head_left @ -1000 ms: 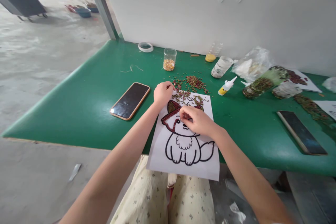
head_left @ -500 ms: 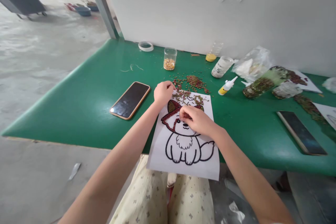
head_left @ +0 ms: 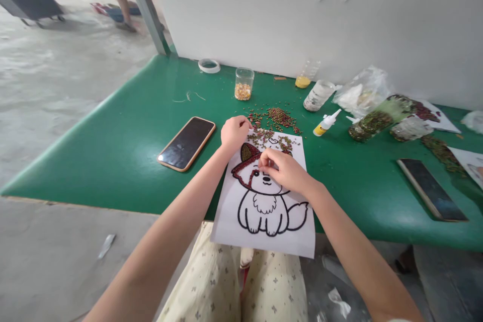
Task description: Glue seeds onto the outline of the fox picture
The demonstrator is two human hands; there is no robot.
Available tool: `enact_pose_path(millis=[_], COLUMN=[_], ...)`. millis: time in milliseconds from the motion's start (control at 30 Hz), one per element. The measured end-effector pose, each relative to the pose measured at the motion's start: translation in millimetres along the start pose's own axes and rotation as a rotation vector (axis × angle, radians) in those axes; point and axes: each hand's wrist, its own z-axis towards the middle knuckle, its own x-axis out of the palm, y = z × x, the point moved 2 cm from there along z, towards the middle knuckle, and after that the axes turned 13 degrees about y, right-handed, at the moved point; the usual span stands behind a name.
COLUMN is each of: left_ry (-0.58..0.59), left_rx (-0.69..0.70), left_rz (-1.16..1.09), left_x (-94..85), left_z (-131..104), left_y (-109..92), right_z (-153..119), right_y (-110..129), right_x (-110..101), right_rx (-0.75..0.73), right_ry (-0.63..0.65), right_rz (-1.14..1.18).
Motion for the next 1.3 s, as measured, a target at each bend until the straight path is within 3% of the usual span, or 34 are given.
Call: enact_pose_path(millis=[167, 400, 1300], left_ry=[0.014, 0.002, 0.009], left_rx=[-0.014, 0.001, -0.009], left_rz=[0.013, 0.006, 0.006], left_x=[-0.5, -0.2, -0.6], left_z=[-0.3, -0.4, -0.5], left_y=[-1.5, -1.4, -1.9], right_z=[3.5, 10.8, 11.4], right_y=[4.0, 4.8, 4.7], right_x=[1.8, 9.6, 11.0], right_rx=[0.005, -0.002, -0.018], right_ry=[-0.107, -0.033, -0.006], right_rz=[0.067, 0.127, 0.066])
